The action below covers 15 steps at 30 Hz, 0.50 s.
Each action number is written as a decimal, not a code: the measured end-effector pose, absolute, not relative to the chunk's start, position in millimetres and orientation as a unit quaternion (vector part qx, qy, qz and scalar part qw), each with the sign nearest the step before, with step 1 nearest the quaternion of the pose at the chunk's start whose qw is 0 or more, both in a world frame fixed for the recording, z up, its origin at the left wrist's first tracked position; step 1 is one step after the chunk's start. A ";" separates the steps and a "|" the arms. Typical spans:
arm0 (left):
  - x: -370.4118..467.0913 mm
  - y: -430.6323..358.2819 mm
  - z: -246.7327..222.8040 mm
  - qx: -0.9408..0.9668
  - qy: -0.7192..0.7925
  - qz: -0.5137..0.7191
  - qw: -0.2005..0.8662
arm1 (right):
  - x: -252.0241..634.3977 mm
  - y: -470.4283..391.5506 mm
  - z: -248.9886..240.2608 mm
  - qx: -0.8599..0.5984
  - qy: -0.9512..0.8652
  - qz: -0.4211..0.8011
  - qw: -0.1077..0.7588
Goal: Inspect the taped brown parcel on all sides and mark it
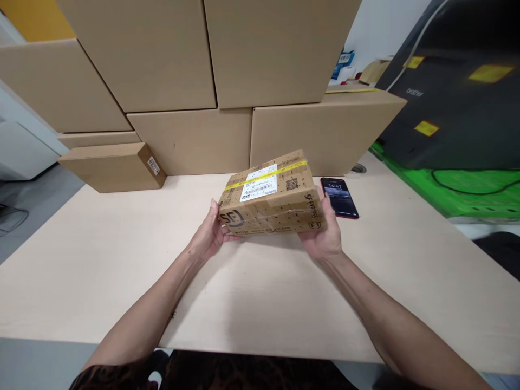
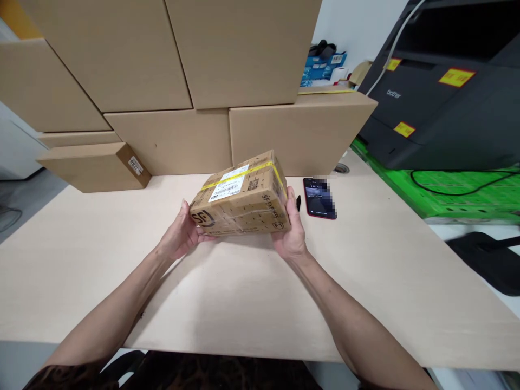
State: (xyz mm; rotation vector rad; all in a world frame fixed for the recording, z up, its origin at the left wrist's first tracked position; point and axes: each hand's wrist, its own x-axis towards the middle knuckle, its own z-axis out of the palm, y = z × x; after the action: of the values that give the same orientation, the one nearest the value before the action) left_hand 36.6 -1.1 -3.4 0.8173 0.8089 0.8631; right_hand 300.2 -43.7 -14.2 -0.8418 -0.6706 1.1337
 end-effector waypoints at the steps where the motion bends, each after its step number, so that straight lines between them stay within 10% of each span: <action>1: 37.7 -1.6 -4.0 0.392 0.369 0.401 0.741 | 301.9 -42.4 -13.9 -0.384 -0.297 0.510 0.710; 15: 33.6 -8.0 -0.7 0.644 0.338 0.478 0.493 | 307.4 -30.2 -18.5 -0.426 -0.252 0.494 0.714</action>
State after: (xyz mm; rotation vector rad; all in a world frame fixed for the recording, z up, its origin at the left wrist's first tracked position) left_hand 33.6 -8.0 -0.7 1.5614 0.8195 1.1604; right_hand 307.4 -30.2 -18.5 -0.9444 -0.5575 1.0954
